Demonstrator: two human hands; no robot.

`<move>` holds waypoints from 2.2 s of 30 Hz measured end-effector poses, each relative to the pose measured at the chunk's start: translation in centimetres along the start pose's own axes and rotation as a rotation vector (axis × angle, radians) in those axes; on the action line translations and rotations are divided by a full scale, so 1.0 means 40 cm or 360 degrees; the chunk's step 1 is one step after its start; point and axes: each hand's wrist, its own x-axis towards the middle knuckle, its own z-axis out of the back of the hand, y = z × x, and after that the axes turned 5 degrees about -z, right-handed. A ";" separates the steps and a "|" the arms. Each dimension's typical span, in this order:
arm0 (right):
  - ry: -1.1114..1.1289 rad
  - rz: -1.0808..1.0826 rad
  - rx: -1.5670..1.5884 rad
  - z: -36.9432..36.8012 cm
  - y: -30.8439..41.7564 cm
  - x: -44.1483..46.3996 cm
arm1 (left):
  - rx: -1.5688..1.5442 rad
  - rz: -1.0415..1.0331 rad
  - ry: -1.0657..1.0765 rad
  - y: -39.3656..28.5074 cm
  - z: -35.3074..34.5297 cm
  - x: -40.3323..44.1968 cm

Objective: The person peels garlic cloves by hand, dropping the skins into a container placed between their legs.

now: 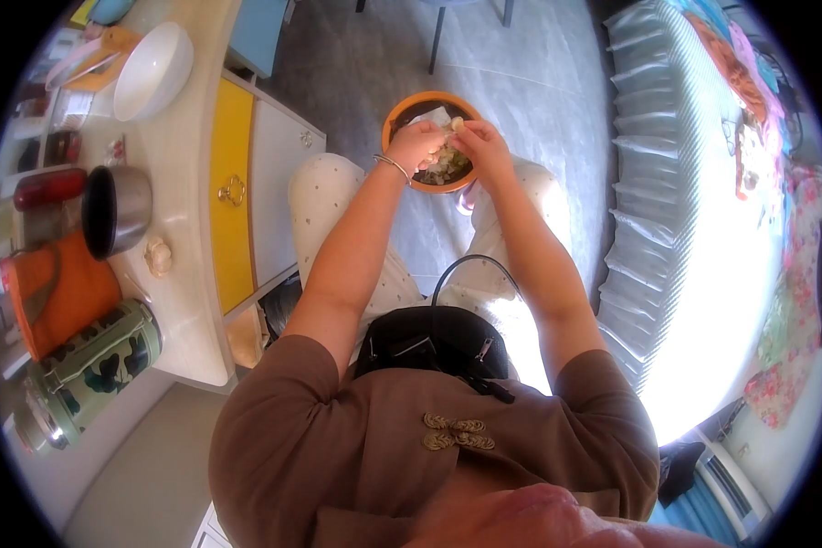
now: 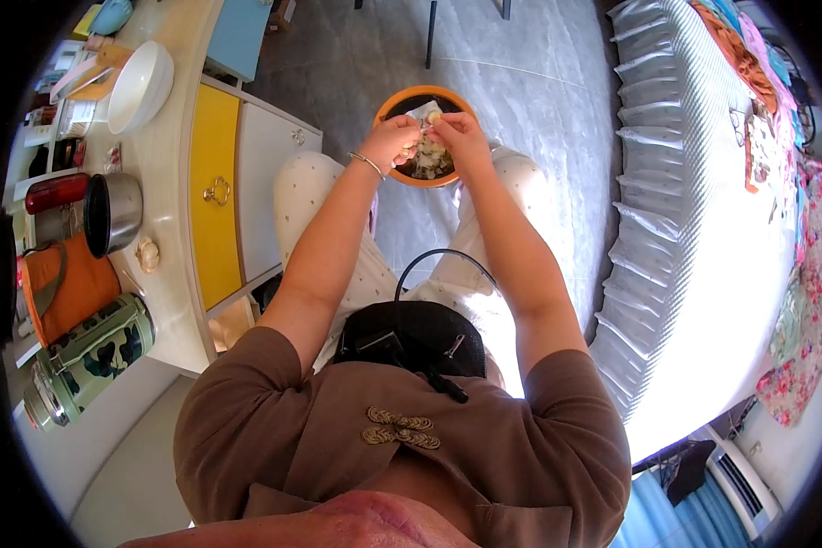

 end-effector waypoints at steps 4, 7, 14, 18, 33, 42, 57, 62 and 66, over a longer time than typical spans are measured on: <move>0.0082 -0.0074 0.0038 0.006 0.009 -0.004 | 0.0081 -0.0012 0.0001 0.002 0.002 0.001; 0.0140 -0.0058 0.0056 0.009 0.010 -0.003 | 0.0147 0.0007 -0.0003 0.003 0.001 0.001; 0.0143 -0.0046 0.0114 0.018 0.005 0.007 | 0.0301 -0.0019 -0.0106 0.002 0.001 -0.001; 0.0058 -0.0063 0.0121 0.005 0.025 -0.004 | 0.0562 -0.0145 -0.0256 0.014 0.007 0.004; 0.0197 -0.0017 -0.0095 -0.010 0.021 -0.012 | 0.0916 -0.0633 -0.0433 0.013 -0.001 0.017; 0.0037 0.0247 -0.0540 -0.016 0.006 -0.008 | 0.1060 -0.0745 -0.0434 -0.023 -0.031 -0.023; 0.0010 0.1028 -0.1348 -0.037 0.017 -0.040 | 0.1523 -0.0927 -0.0538 -0.014 -0.029 -0.028; -0.0006 0.0403 -0.0887 -0.045 0.032 -0.044 | 0.1378 -0.0951 -0.0541 -0.018 -0.037 -0.022; 0.0187 0.0282 -0.0701 -0.036 0.020 -0.037 | 0.0849 -0.0555 -0.0477 -0.002 -0.024 -0.001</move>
